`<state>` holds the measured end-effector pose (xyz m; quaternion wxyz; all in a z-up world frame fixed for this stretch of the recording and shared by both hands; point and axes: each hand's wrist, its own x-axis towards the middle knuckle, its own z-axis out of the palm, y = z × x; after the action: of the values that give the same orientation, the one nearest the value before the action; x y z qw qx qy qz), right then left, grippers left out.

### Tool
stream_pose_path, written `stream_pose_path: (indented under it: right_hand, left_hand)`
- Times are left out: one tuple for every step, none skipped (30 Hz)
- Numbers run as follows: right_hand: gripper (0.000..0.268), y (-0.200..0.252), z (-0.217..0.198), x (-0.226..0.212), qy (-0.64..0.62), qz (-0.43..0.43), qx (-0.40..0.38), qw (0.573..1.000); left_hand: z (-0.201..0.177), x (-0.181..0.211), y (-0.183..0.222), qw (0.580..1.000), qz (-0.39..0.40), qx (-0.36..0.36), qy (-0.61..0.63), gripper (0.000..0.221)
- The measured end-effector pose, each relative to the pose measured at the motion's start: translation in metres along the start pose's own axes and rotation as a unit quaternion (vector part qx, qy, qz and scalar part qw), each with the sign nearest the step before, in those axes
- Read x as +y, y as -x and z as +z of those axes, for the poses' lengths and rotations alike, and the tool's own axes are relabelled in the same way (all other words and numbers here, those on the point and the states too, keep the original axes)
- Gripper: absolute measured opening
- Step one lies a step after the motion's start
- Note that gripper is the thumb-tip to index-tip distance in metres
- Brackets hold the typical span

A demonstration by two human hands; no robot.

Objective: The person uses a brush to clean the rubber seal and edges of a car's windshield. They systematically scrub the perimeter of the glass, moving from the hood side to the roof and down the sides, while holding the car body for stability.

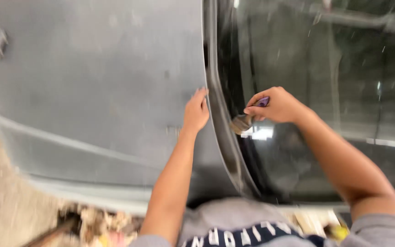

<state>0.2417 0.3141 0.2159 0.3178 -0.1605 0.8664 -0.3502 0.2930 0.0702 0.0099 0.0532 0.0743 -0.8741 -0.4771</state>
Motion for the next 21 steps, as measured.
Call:
stream_pose_path:
  right_hand:
    - [0.011,0.014,0.014,0.011,-0.002,0.008,-0.016,1.0]
    - [0.016,0.028,0.026,0.019,0.016,0.029,-0.111,0.993]
    - [0.02,0.026,0.022,0.021,0.045,0.033,-0.181,0.982]
    - [0.02,0.022,0.035,0.032,0.053,0.025,-0.173,0.983]
    - [0.017,0.026,0.054,0.047,0.083,0.024,-0.22,0.972]
    - [0.014,0.03,0.073,0.062,0.113,0.024,-0.265,0.957]
    - [0.014,0.029,0.086,0.073,0.111,0.027,-0.273,0.955]
    - [0.013,0.028,0.1,0.084,0.102,0.029,-0.269,0.957]
    - [0.013,0.017,0.107,0.092,0.097,0.024,-0.255,0.962]
    - [0.013,0.013,0.106,0.092,0.099,0.021,-0.253,0.962]
    - [0.015,0.01,0.103,0.091,0.056,-0.024,-0.161,0.985]
    - [0.018,0.006,0.101,0.09,0.012,-0.069,-0.067,0.995]
    - [0.018,-0.001,0.095,0.092,0.014,-0.067,-0.068,0.995]
    - [0.016,-0.008,0.089,0.095,0.037,-0.1,-0.004,0.994]
    - [0.015,-0.012,0.088,0.098,0.057,-0.127,0.057,0.989]
    - [0.015,0.001,0.089,0.094,0.056,-0.122,0.052,0.99]
    - [0.013,0.006,0.088,0.087,0.056,-0.1,0.005,0.993]
    - [0.011,0.011,0.086,0.079,0.055,-0.077,-0.042,0.995]
    - [0.011,0.017,0.096,0.077,0.057,-0.079,-0.037,0.995]
    - [0.011,0.023,0.106,0.075,0.075,-0.063,-0.094,0.991]
    - [0.011,0.034,0.119,0.077,0.092,-0.043,-0.155,0.983]
  left_hand:
    - [0.002,0.007,0.033,1.0,-0.018,-0.005,0.001,0.038]
    - [0.003,0.018,0.065,0.999,-0.002,0.019,-0.031,0.037]
    - [0.0,0.032,0.06,0.995,0.041,0.058,-0.065,0.036]
    - [0.013,0.019,0.067,0.994,0.049,0.069,-0.064,0.036]
    - [0.029,0.004,0.087,0.985,0.053,0.107,-0.128,0.036]
    - [0.046,-0.011,0.108,0.969,0.056,0.145,-0.191,0.037]
    - [0.049,-0.006,0.121,0.97,0.048,0.141,-0.191,0.037]
    - [0.052,-0.002,0.135,0.969,0.065,0.146,-0.19,0.039]
    - [0.052,0.002,0.132,0.965,0.091,0.157,-0.189,0.041]
    - [0.054,-0.004,0.136,0.964,0.093,0.161,-0.19,0.041]
    - [0.057,-0.01,0.14,0.956,0.111,0.169,-0.211,0.042]
    - [0.06,-0.015,0.144,0.948,0.129,0.176,-0.233,0.044]
    - [0.059,-0.013,0.141,0.948,0.127,0.177,-0.231,0.044]
    - [0.058,-0.012,0.139,0.946,0.138,0.186,-0.227,0.044]
    - [0.057,-0.01,0.143,0.945,0.145,0.189,-0.223,0.044]
    - [0.058,-0.006,0.149,0.947,0.14,0.185,-0.222,0.044]
    - [0.056,-0.005,0.146,0.947,0.142,0.184,-0.223,0.044]
    - [0.053,-0.002,0.142,0.946,0.145,0.184,-0.225,0.044]
    - [0.054,-0.006,0.139,0.945,0.149,0.186,-0.225,0.044]
    - [0.055,-0.009,0.136,0.943,0.153,0.188,-0.23,0.044]
    - [0.059,-0.012,0.142,0.942,0.151,0.185,-0.234,0.043]
